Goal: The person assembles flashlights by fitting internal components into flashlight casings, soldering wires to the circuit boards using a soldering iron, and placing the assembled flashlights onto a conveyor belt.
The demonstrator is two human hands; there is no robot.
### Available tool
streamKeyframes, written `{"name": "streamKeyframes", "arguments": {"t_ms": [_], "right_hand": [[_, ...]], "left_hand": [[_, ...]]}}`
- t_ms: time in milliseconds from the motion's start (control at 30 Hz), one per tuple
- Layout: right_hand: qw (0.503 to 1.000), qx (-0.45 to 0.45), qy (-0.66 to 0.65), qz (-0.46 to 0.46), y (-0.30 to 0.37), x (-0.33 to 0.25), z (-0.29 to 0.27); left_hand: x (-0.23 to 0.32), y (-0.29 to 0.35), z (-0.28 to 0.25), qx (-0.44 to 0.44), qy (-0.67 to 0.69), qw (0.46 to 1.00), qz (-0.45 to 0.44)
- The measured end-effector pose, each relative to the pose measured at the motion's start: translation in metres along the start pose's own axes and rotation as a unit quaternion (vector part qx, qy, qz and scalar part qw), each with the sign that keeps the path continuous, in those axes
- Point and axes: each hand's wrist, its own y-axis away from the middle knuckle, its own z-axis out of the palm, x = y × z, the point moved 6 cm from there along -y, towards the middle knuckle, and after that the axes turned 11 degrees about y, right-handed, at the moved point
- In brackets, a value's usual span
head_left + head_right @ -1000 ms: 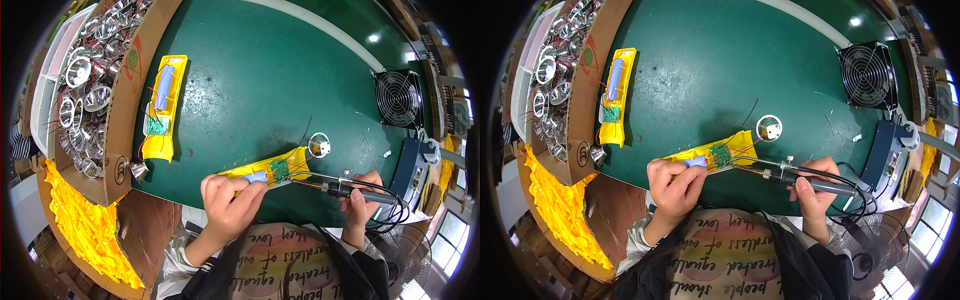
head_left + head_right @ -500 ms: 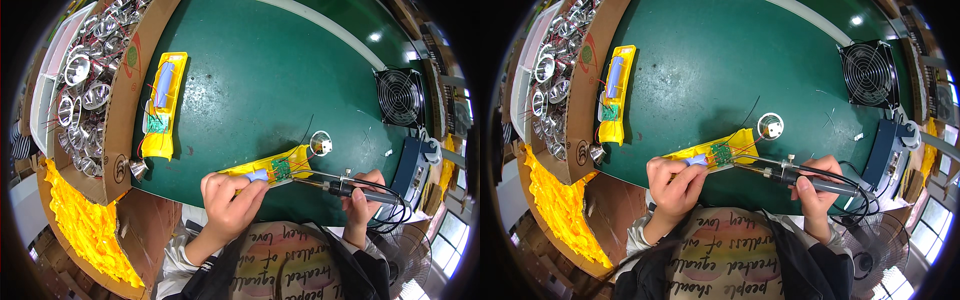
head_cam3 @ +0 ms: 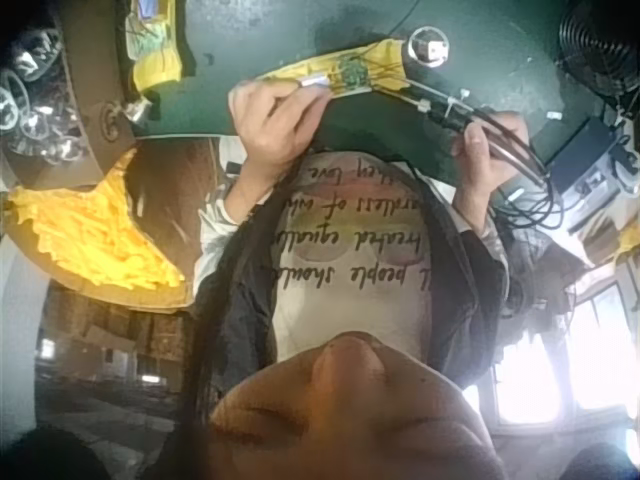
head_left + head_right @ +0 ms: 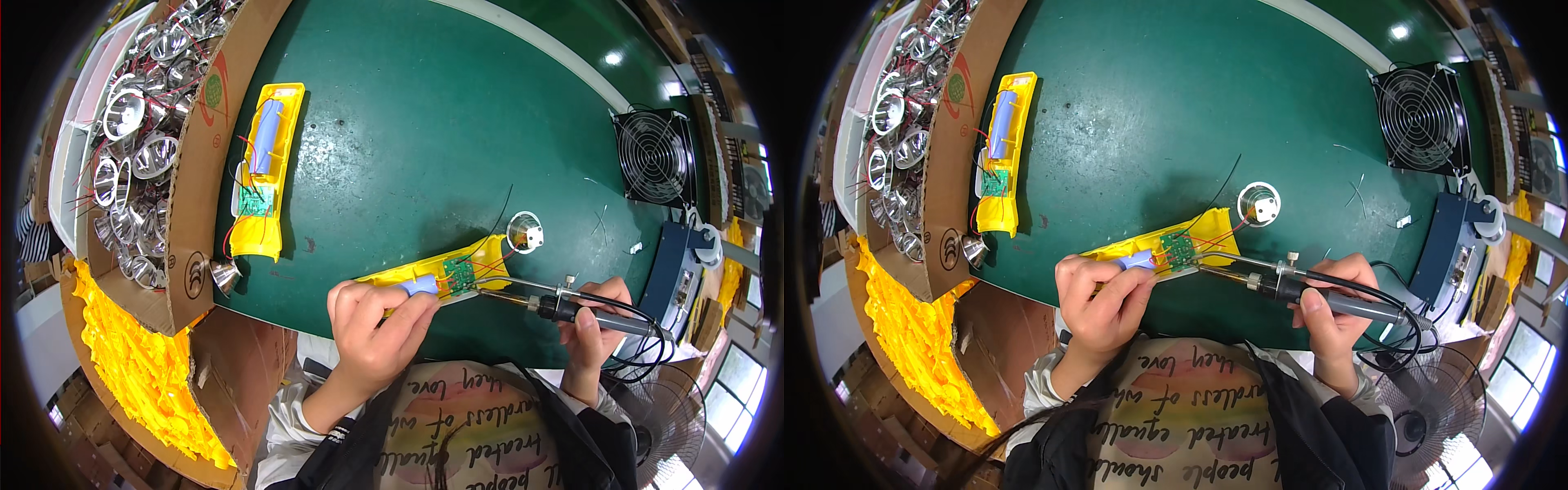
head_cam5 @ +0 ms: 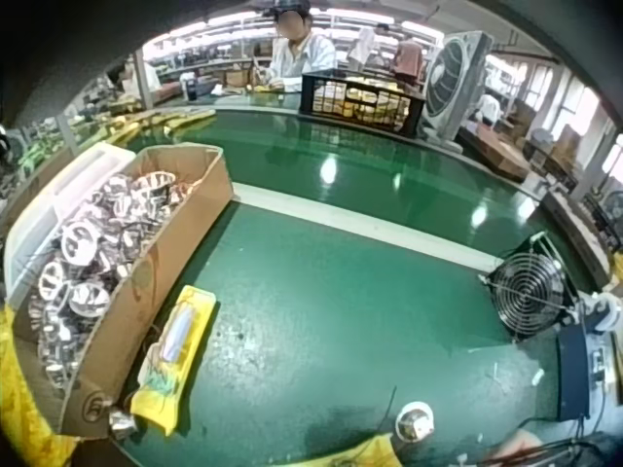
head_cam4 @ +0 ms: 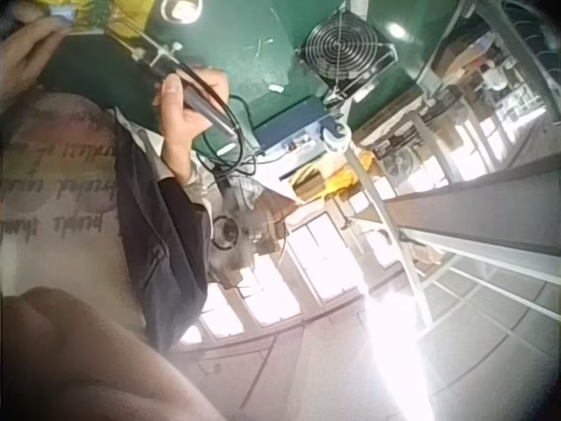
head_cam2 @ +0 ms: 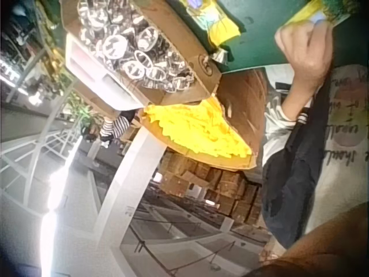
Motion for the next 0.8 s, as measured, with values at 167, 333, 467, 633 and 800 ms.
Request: {"name": "streamKeyframes", "arguments": {"t_ms": [167, 333, 467, 633, 800], "right_hand": [[1.000, 0.000, 0.006, 0.002, 0.0019, -0.0025, 0.0002], [1.000, 0.007, 0.010, -0.002, 0.0017, -0.0039, 0.0009], [1.000, 0.014, -0.006, -0.005, 0.0034, -0.0069, -0.0030], [0.999, 0.039, 0.000, 0.005, 0.0038, -0.0049, -0.0057], [0.999, 0.044, -0.011, -0.005, 0.0033, -0.0027, -0.0077]], "left_hand": [[-0.0004, 0.0002, -0.0002, 0.001, 0.001, 1.000, 0.000], [-0.0002, 0.0002, -0.0005, 0.004, -0.003, 1.000, -0.002], [0.0001, -0.0004, -0.0005, 0.000, -0.002, 1.000, -0.001], [-0.0003, 0.0002, 0.0001, -0.003, -0.003, 1.000, -0.003], [-0.0011, 0.0008, -0.0005, -0.006, -0.001, 1.000, -0.008]]}}
